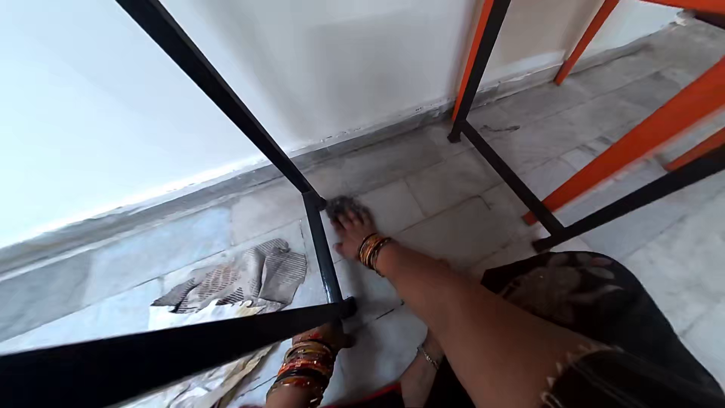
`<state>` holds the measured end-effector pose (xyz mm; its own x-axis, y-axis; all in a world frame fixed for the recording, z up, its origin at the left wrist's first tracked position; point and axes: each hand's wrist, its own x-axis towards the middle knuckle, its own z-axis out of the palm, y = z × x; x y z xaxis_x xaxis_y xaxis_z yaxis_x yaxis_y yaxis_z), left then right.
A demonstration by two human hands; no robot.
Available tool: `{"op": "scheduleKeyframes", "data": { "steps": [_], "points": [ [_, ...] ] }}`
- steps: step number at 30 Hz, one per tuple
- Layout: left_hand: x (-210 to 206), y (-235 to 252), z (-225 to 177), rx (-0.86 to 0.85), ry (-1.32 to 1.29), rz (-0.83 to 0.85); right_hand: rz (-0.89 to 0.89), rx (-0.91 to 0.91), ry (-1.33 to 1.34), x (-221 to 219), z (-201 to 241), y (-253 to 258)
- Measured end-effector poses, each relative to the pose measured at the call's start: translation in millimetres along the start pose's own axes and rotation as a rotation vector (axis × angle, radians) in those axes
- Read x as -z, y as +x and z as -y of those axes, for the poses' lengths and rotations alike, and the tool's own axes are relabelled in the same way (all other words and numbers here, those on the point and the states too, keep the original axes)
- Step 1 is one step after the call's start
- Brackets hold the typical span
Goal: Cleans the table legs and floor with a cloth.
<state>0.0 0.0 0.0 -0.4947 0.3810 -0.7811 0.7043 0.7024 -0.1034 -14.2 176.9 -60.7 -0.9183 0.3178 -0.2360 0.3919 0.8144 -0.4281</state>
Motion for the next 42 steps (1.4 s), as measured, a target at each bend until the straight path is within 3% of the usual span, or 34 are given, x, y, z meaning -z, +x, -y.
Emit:
{"op": "scheduleKeyframes", "data": {
  "steps": [2, 5, 11, 13, 15, 18, 22, 25, 30, 33, 37, 40, 42],
  "points": [
    [1, -1, -3, 0.032, 0.022, 0.003, 0.062, 0.028, -0.01, -3, 2, -19],
    [-2, 0, -4, 0.073, 0.032, -0.02, 0.004, -0.076, 0.019, 1, -35, -39],
    [8, -19, -12, 0.137, 0.013, -0.032, -0.253, -0.732, -0.007, 54, -174, -116],
    [20, -38, -19, 0.127, -0.057, -0.047, -0.238, -0.983, 0.087, 76, -191, -132],
    [17, -33, -14, 0.116, -0.084, -0.064, -0.258, -1.111, 0.149, 78, -182, -127],
    [1, -2, -7, 0.131, -0.026, -0.037, -0.288, -1.032, 0.129, 58, -143, -109],
    [-4, 7, -7, 0.186, -0.023, -0.034, -0.175, -0.616, 0.141, 25, -59, -83],
    [-7, 7, -3, 0.134, 0.004, -0.058, -0.014, -0.347, 0.125, 2, -5, -76],
    [-3, -5, -3, 0.154, -0.002, -0.065, 0.196, -0.015, 0.072, -5, 18, -93],
    [1, -28, 2, 0.076, -0.075, -0.123, 0.145, -0.036, -0.012, 2, -16, -107],
    [-5, -31, 27, -0.002, -0.182, -0.153, 0.009, -0.294, -0.119, 27, -81, -127],
    [-3, -35, 46, -0.123, -0.279, -0.139, 0.1, -0.497, -0.076, 61, -99, -143],
    [-3, -47, 51, -0.137, -0.349, -0.176, 0.108, -0.511, -0.109, 58, -104, -142]
  ]
}}
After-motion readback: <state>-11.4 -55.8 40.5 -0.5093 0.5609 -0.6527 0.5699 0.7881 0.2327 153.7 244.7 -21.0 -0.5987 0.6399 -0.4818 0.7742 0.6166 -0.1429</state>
